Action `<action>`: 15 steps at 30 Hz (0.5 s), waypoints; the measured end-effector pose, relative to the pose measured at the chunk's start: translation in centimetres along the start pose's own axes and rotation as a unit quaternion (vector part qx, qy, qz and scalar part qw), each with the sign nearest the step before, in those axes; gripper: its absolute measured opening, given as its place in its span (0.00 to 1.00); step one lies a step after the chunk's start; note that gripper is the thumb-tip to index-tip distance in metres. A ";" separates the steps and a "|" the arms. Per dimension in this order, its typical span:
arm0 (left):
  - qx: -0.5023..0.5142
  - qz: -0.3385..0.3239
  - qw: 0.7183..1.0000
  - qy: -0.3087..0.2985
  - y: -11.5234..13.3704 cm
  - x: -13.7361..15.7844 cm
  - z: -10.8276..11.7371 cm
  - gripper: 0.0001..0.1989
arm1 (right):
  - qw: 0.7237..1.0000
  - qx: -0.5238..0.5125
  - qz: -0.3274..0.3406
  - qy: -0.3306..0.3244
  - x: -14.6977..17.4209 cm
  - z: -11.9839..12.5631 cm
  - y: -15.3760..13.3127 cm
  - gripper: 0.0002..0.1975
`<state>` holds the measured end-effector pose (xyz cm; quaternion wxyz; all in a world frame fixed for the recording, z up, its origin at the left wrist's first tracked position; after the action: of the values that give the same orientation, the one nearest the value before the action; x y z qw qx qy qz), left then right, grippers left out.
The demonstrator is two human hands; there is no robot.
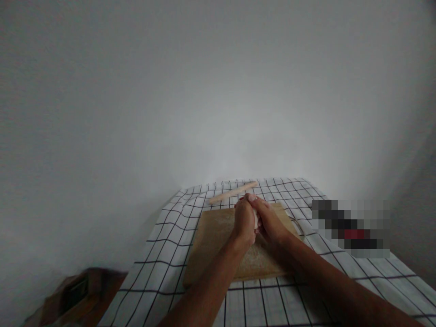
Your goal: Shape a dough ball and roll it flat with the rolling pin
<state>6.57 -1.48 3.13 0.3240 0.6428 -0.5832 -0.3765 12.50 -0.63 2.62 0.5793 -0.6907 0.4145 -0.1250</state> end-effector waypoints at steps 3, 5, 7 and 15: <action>-0.056 -0.019 0.998 0.036 -0.1 0.3 -0.1 0.18 | 1.000 0.025 0.006 0.000 0.1 0.0 -0.5 0.21; -0.058 0.003 0.998 0.038 -0.4 0.3 -0.1 0.19 | 0.999 0.007 -0.029 0.013 -0.1 0.3 -0.4 0.25; -0.041 0.022 0.999 0.022 -0.6 0.1 0.0 0.19 | 0.998 -0.022 -0.057 0.035 -0.4 0.8 -0.2 0.27; 0.167 -0.068 0.984 -0.011 0.2 -1.2 0.9 0.16 | 0.998 -0.008 -0.010 0.058 -1.2 1.4 -0.2 0.22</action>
<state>5.66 -0.25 3.00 0.1792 0.7219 -0.5964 -0.3019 12.74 1.16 2.73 0.5474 -0.6909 0.4417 -0.1671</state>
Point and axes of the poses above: each hand's wrist, its own x-axis away from the middle knuckle, its own z-axis out of the back of the hand, y = z × x, the point moved 3 cm from there along -x, towards the middle knuckle, and after that the axes turned 12 degrees about -y, right-handed, at the moved point
